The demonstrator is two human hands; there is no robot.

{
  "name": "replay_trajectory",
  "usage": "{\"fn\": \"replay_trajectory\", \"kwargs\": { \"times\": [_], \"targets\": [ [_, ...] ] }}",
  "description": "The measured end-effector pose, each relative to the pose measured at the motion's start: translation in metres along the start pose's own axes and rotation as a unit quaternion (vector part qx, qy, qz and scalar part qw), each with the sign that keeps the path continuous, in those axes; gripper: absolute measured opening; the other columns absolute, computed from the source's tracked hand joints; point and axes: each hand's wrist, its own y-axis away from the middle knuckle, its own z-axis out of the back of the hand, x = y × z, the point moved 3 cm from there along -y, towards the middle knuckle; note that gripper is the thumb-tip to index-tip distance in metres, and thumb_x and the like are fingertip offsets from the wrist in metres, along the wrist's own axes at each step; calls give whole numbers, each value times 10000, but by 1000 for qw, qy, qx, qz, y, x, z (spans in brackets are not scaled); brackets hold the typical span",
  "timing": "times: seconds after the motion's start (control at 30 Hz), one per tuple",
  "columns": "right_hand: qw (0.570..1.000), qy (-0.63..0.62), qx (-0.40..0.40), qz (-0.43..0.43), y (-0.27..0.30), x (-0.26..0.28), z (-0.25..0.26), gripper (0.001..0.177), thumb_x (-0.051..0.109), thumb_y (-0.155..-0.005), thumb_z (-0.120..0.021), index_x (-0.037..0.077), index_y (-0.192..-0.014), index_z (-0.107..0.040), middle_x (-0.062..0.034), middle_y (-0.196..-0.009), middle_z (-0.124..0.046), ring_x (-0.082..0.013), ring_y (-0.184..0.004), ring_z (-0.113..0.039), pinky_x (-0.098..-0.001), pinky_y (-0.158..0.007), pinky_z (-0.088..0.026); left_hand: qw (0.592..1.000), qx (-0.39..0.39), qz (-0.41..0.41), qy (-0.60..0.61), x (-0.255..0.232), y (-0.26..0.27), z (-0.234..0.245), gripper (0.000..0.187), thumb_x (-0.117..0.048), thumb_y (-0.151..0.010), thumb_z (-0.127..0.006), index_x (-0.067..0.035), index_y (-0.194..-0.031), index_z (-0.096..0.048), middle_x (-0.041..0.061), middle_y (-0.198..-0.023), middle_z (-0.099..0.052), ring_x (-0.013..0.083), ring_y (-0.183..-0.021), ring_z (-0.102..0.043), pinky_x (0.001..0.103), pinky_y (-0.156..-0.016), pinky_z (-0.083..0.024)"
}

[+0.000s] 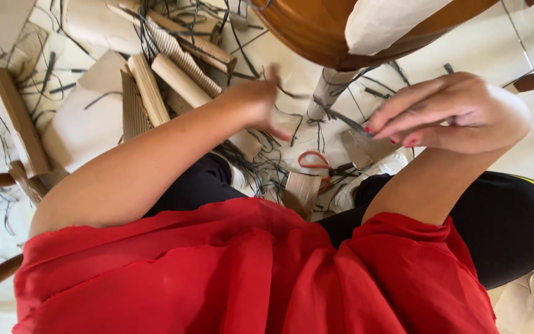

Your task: Wrapping a wooden chair leg with cardboard and securing it with plastic ties

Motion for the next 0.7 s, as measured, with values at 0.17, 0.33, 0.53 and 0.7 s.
{"fn": "replay_trajectory", "kwargs": {
  "times": [0.17, 0.33, 0.53, 0.7],
  "targets": [
    [988, 6, -84, -133, 12, -4, -1, 390, -159, -764, -632, 26, -1092, -735, -119, -1254, -727, -153, -908, -764, -208, -683, -612, 812, -63, -393, 427, -28, 13, 3, 914, -121, -782, -831, -106, -1519, -291, 189, -1356, -649, 269, -1091, -764, 334, -874, -698],
    [969, 34, -182, -163, 19, -14, 2, 403, -129, -876, -635, -17, -1263, -629, -168, -1222, -693, -185, -963, -751, -200, -761, -605, 736, -13, -445, 510, -34, 32, 14, 274, -266, -1005, -575, -49, -1084, -721, 44, -1015, -782, 105, -892, -735, 232, -795, -570],
    [941, 26, -194, -277, -23, -21, -14, 539, -9, -782, -741, -9, -1298, -588, -146, -1087, -750, -202, -823, -744, -265, -651, -598, 611, 28, -473, 634, -39, 26, 16, 293, -282, -1080, -499, -66, -1149, -685, 53, -1013, -728, 92, -898, -645, 232, -836, -534],
    [947, -39, -193, -254, -19, -24, -17, 157, 18, -913, -683, -14, -1066, -700, -127, -805, -756, -229, -651, -698, -359, -659, -545, 522, -12, -383, 762, -39, -5, 5, 347, -371, -1065, -543, -62, -1131, -687, 72, -886, -748, 84, -810, -748, 211, -793, -629]
  ]
}}
